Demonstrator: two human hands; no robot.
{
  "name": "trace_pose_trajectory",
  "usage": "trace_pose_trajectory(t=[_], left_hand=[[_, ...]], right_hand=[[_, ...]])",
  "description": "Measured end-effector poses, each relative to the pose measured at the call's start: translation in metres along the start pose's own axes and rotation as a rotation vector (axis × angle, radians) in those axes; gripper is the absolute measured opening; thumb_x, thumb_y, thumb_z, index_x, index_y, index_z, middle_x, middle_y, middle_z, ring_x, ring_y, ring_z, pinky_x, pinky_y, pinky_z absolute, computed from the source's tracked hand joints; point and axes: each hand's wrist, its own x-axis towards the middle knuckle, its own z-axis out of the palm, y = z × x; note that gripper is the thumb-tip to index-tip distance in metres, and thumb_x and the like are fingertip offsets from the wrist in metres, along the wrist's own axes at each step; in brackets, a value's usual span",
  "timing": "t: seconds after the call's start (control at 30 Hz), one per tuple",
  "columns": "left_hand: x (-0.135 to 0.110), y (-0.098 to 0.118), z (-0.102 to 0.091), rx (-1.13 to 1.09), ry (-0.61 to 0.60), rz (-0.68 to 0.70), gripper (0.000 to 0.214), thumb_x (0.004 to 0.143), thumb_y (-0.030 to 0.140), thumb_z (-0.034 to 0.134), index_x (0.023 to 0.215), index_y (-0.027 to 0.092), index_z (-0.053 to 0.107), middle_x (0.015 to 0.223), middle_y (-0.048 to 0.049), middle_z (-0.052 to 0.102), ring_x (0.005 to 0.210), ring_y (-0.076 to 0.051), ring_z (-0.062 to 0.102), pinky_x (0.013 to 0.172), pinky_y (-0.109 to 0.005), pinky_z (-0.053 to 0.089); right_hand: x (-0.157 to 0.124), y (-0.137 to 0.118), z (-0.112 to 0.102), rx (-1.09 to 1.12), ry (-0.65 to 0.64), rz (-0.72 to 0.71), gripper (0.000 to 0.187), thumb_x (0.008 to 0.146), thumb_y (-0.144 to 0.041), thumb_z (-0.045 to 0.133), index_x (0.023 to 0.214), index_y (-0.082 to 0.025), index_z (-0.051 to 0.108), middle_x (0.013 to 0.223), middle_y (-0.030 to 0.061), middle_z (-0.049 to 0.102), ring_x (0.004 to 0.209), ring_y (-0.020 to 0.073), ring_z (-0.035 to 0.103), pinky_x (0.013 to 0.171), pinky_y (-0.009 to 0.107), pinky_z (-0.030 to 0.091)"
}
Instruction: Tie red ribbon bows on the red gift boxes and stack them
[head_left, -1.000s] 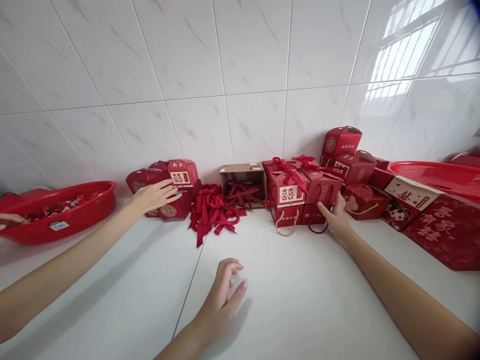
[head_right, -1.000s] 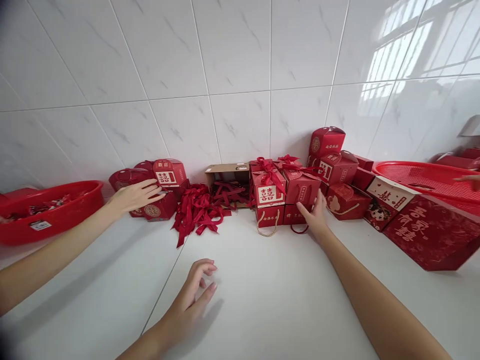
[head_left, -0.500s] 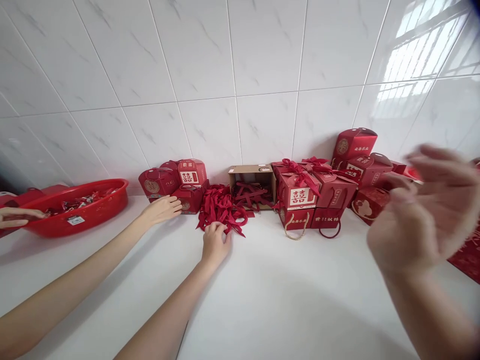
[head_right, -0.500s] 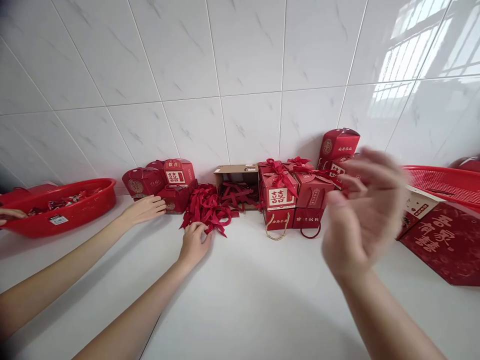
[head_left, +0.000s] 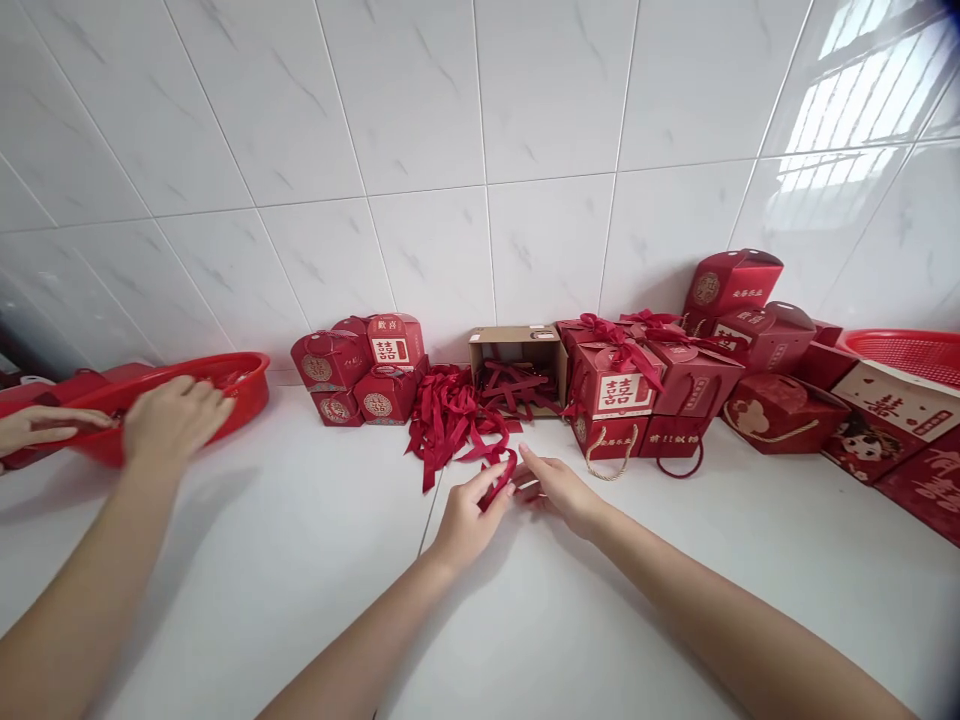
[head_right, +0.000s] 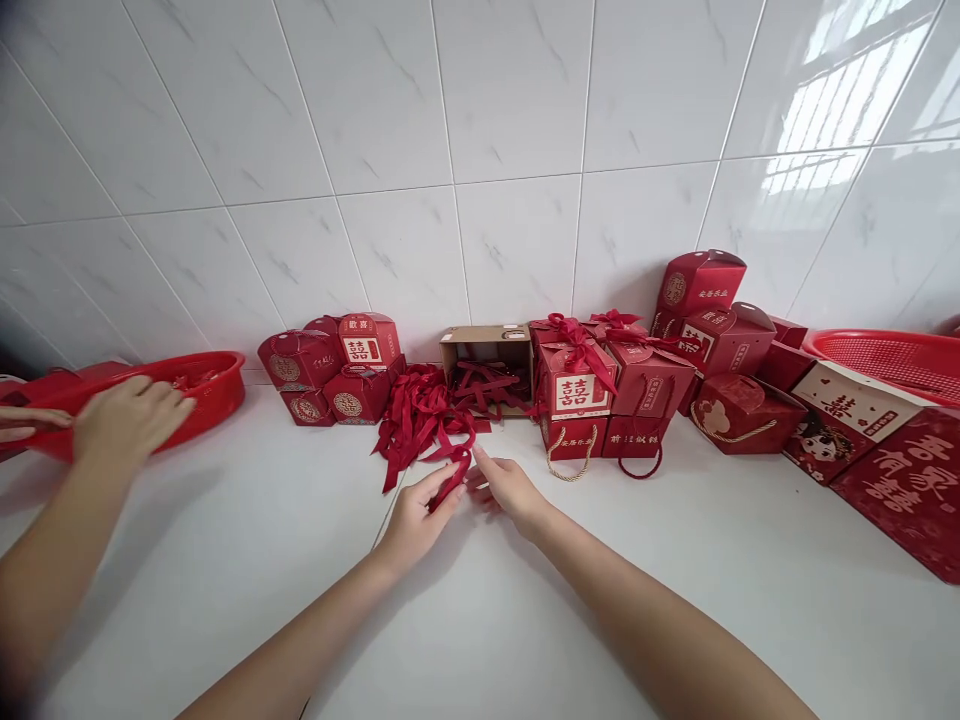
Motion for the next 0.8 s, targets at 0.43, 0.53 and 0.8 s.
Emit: trace_pose_trajectory(t=[0.43,0.53,0.8], left_hand=[[0.002,0.006,-0.006,-0.219,-0.089,-0.127,0.031,0.083,0.045,0.056,0.076,0.017,0.066,0.054,0.0044,0.048,0.049,-0.01,0.047,0.048,-0.022,0.034],[0.008,0.001,-0.013,-0.318,-0.07,-0.191,0.033,0.082,0.047,0.057,0.073,0.016,0.064,0.047,0.0056,0.044,0.044,-0.009,0.041,0.043,-0.021,0.03],[0.019,-0.012,-0.038,-0.592,-0.133,-0.284,0.037,0.075,0.047,0.06,0.055,0.017,0.049,0.043,0.0041,0.045,0.038,-0.007,0.035,0.039,-0.021,0.023]], right_hand=[[0.006,-0.036,-0.037,0.486,0.121,-0.189,0.016,0.068,-0.03,0.076,0.076,-0.018,0.068,0.076,0.0014,0.067,0.066,0.0116,0.06,0.062,0.023,0.046],[-0.001,-0.054,-0.044,0.545,0.167,-0.285,0.016,0.069,-0.031,0.076,0.075,-0.019,0.068,0.067,-0.0018,0.064,0.064,0.0105,0.059,0.062,0.022,0.046],[-0.032,-0.096,-0.063,0.663,0.215,-0.573,0.011,0.073,-0.025,0.074,0.074,-0.02,0.063,0.059,-0.0065,0.058,0.056,0.0078,0.055,0.059,0.021,0.048]])
